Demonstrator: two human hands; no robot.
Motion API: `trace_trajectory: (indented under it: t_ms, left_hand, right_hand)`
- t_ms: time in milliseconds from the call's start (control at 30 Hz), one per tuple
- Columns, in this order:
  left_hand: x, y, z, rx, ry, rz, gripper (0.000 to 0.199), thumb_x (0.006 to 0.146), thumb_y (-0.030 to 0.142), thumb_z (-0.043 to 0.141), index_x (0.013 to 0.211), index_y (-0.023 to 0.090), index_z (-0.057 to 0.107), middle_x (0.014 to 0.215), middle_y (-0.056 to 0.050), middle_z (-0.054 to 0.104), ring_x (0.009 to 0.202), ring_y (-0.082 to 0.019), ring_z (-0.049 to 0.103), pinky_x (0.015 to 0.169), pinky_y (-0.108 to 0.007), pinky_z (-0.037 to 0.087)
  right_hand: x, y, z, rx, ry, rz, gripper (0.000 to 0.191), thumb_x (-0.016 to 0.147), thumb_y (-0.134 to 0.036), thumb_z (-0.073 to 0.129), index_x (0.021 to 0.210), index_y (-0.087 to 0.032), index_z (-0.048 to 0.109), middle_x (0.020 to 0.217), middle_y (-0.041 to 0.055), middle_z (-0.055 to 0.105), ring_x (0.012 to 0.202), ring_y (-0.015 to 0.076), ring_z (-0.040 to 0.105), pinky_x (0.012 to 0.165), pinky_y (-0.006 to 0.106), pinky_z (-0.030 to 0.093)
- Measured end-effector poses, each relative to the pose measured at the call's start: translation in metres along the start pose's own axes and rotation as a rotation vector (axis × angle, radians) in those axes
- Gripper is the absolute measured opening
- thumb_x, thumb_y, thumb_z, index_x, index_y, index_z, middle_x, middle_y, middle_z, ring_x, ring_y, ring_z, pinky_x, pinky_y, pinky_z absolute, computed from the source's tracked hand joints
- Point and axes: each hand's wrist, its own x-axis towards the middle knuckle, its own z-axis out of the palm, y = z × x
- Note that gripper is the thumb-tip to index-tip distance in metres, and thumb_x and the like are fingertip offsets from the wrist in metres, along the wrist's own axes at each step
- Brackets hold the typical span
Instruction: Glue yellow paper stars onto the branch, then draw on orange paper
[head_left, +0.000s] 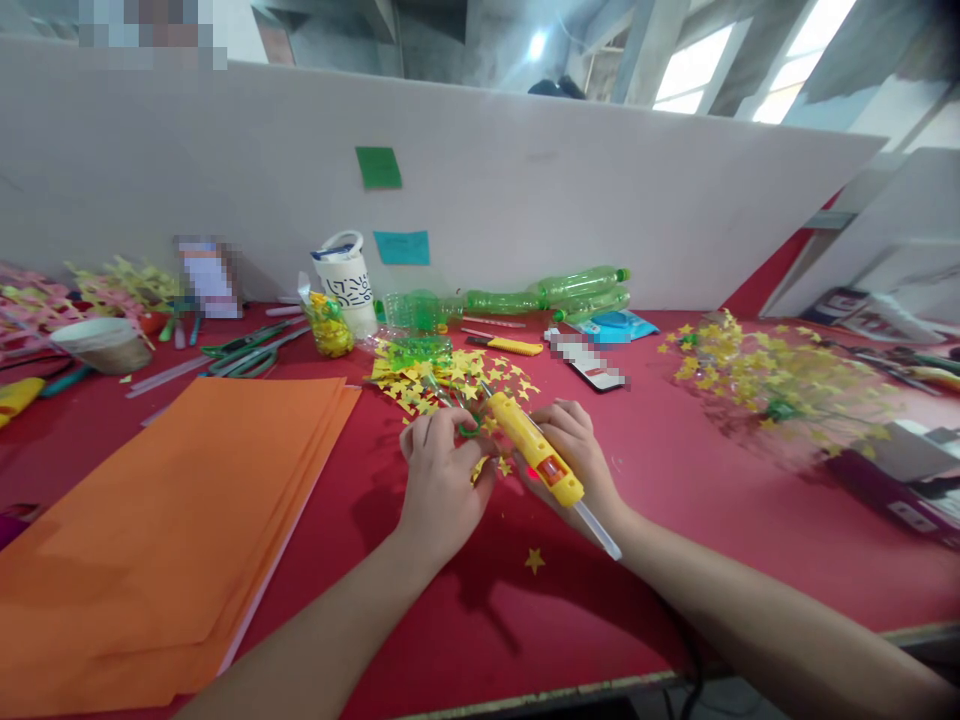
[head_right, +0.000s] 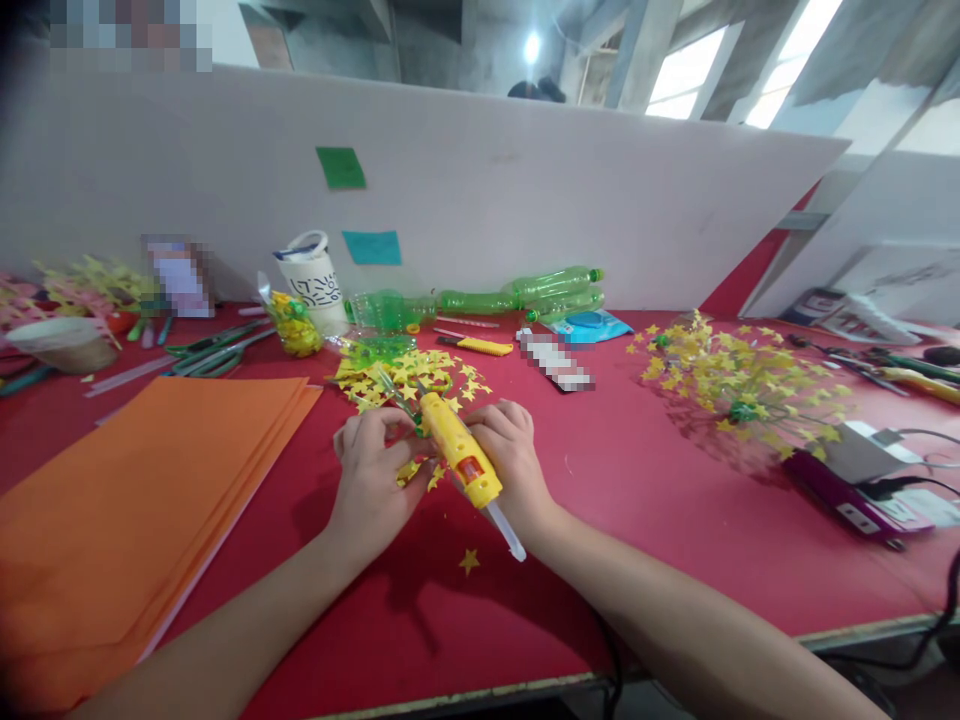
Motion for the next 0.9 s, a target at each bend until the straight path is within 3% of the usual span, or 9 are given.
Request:
trace_trajectory:
  t_ms: [900]
  left_hand:
    - [-0.0009,-0.0015,0.0022,-0.030,0.021,0.025,0.005,0.074,0.018,0.064,0.076,0.022,0.067,0.099,-0.006,0.051,0.093,-0.025,0.044,0.079,-0.041,0.035]
  right_hand:
    - [0.0009,-0.0017,-0.0007,-0.053,0.048,-0.033,0.012,0.073,-0.027,0.063,0.078,-0.020,0.054,0.090,0.0054,0.060,0.085,0.0218,0.050,0.081,0.043,0.039]
